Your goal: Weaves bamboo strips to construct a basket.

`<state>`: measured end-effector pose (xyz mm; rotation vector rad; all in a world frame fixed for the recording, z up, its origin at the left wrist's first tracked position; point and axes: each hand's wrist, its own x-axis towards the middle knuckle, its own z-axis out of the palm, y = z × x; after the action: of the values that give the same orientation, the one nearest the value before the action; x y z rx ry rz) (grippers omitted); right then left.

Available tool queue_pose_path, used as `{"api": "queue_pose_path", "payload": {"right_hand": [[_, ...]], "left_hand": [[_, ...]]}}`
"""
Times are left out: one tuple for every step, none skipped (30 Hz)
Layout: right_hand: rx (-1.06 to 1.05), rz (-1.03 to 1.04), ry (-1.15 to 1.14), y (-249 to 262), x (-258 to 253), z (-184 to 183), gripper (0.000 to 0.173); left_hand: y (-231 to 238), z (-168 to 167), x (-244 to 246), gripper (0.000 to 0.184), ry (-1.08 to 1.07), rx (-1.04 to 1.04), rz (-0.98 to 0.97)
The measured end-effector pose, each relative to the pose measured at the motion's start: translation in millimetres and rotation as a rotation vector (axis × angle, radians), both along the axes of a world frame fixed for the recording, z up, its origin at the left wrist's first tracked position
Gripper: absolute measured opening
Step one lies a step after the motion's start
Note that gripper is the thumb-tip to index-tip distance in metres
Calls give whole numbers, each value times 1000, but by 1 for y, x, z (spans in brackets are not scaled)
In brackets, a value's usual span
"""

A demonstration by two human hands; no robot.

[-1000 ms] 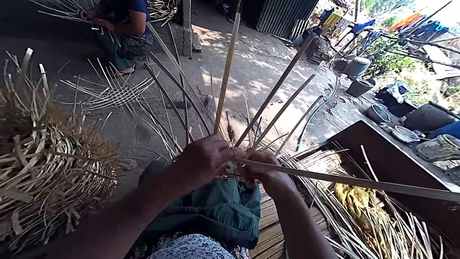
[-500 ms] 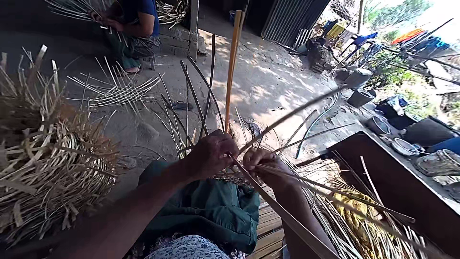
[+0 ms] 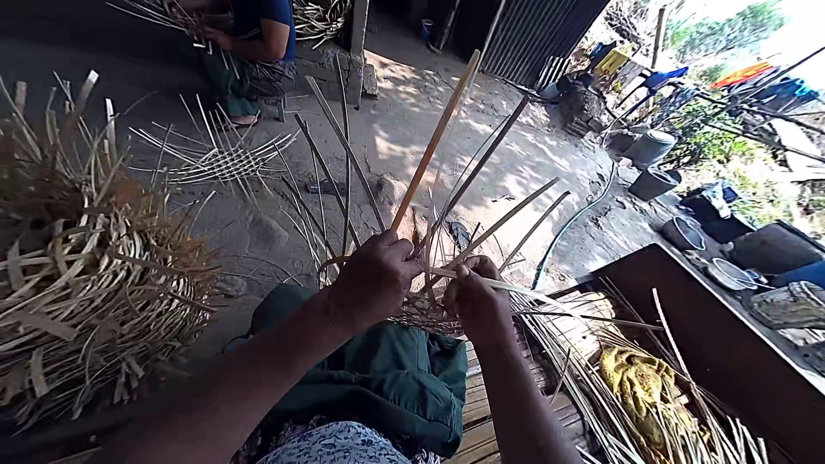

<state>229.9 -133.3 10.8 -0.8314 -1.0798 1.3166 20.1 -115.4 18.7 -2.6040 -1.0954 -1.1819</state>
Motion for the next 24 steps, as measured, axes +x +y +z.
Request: {"api": "queue_pose_path", "payload": {"right_hand": [[6,-66,-39,-2,-5,1,9],[41,-105,-113,-5,-9,1,8],[103,-118,-205,-9,-12,1,8],[174,-118,-299,-13,-14,1,7],[233,-114,-378,-15,-15,-1,7],[284,-111,-437,-17,-17,-4,9],[339,-102,-488,-19,-18,-6,13],[412,-92,-543,-19,-19,-9,18],[488,-92,-597,-18,-21,-11,22],[555,-103,-643,-18,-24,-12,24],[606,-120,-688,-18,-26,-13,25],[642,-143,-741,-18,-27,-14,28],[664,-174,-800,-17,-26,-13,31],[675,-212,-868,-18,-25,-12,34],[682,-250,-936,-19,-24,-10,38],[681,-288,-1001,-20,-24,-8,39],[671,-314,-1054,-22,-26,-6,39],[652,-323,-1096,-23,-27,-4,40],[627,-313,-1131,-24,-27,-2,42],[610,-293,-1154,-25,-26,-1,43],[604,-264,-1155,-25,-24,0,44],[613,-236,-1128,-25,-23,0,42],[623,-210,-1070,-24,-21,-1,37],[615,-185,-980,-23,-20,-3,30]], "left_hand": [[1,3,-4,17,-31,-83,-23],[3,8,-10,15,-76,-227,-58],[5,14,-18,14,-128,-422,-107],[9,20,-27,18,-194,-624,-163],[14,25,-33,34,-263,-797,-209],[18,27,-37,47,-319,-913,-224],[19,28,-37,53,-350,-976,-198],[19,28,-35,51,-365,-1005,-140],[20,26,-33,45,-374,-1005,-84],[21,23,-31,38,-396,-999,-50],[20,22,-29,30,-426,-987,-43],[19,21,-28,23,-466,-969,-60],[17,19,-27,18,-503,-943,-88],[15,17,-26,13,-536,-901,-122],[12,14,-25,9,-573,-858,-159],[9,10,-23,7,-607,-799,-187],[7,5,-21,8,-606,-720,-194],[5,1,-20,13,-571,-644,-176],[4,-1,-19,22,-511,-563,-142],[4,-2,-17,35,-442,-451,-103],[2,-3,-15,45,-371,-298,-74],[1,-4,-13,45,-299,-131,-70],[0,-3,-10,40,-220,5,-91],[-2,0,-9,35,-127,79,-118]]}}
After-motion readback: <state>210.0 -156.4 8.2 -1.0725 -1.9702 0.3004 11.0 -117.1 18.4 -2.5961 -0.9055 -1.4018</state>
